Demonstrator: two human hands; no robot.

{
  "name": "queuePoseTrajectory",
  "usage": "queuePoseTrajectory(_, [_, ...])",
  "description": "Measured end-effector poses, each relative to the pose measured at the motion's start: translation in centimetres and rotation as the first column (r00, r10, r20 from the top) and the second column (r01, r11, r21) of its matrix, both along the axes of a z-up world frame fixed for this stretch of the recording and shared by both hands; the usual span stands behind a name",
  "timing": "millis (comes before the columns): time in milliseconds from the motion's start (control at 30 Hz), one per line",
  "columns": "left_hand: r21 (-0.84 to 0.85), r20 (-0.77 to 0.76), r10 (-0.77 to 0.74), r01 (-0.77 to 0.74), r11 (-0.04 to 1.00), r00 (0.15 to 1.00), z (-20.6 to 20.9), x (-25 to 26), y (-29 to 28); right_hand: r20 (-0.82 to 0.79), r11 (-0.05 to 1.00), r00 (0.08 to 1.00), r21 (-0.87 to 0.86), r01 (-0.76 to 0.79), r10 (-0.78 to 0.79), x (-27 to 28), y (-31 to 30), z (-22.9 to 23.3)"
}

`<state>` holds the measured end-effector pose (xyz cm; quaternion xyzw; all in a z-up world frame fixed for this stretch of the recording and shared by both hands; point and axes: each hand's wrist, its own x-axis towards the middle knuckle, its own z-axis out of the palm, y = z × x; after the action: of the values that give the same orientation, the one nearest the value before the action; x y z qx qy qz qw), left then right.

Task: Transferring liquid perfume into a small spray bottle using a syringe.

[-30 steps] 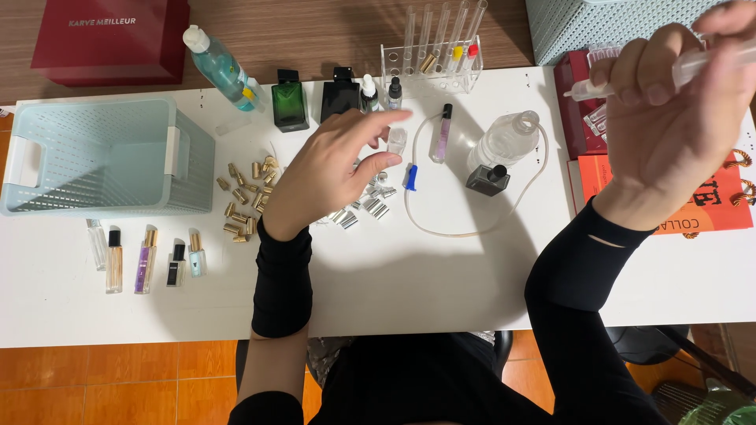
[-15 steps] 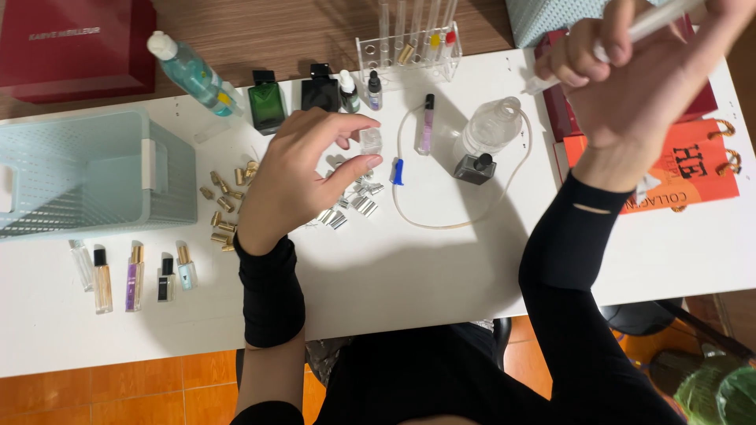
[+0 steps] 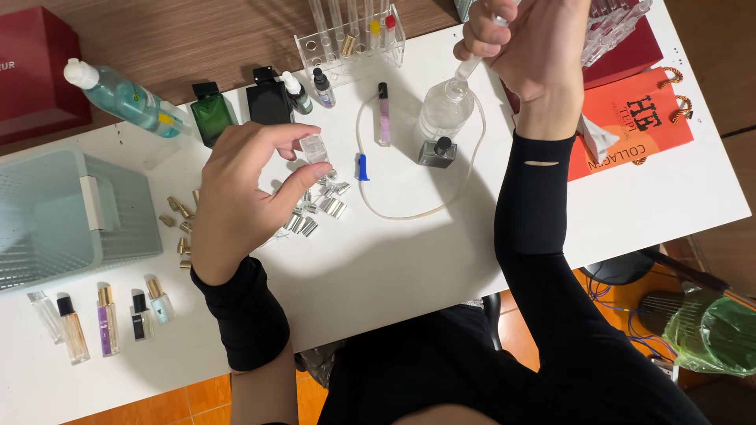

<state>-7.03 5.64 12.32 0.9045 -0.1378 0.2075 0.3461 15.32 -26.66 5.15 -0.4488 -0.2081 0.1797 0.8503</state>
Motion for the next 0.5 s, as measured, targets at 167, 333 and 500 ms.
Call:
queuePoseTrajectory(167, [-0.005, -0.008, -0.006, 0.006, 1.000, 1.000, 0.1, 0.0, 0.0, -0.023, 0.999, 0.999, -0.034, -0.024, 0.024, 0.6, 0.1, -0.6])
queuePoseTrajectory(333, [-0.015, 0.017, -0.025, 0.025, 1.000, 1.000, 0.1, 0.1, 0.1, -0.006, 0.998, 1.000, -0.052, -0.023, 0.023, 0.8, -0.3, -1.0])
queuePoseTrajectory(500, [-0.010, 0.055, -0.060, 0.061, 0.998, 0.997, 0.0, 0.3, 0.2, 0.078, 0.991, 0.996, -0.126, 0.051, -0.042, -0.1, 0.2, 0.0])
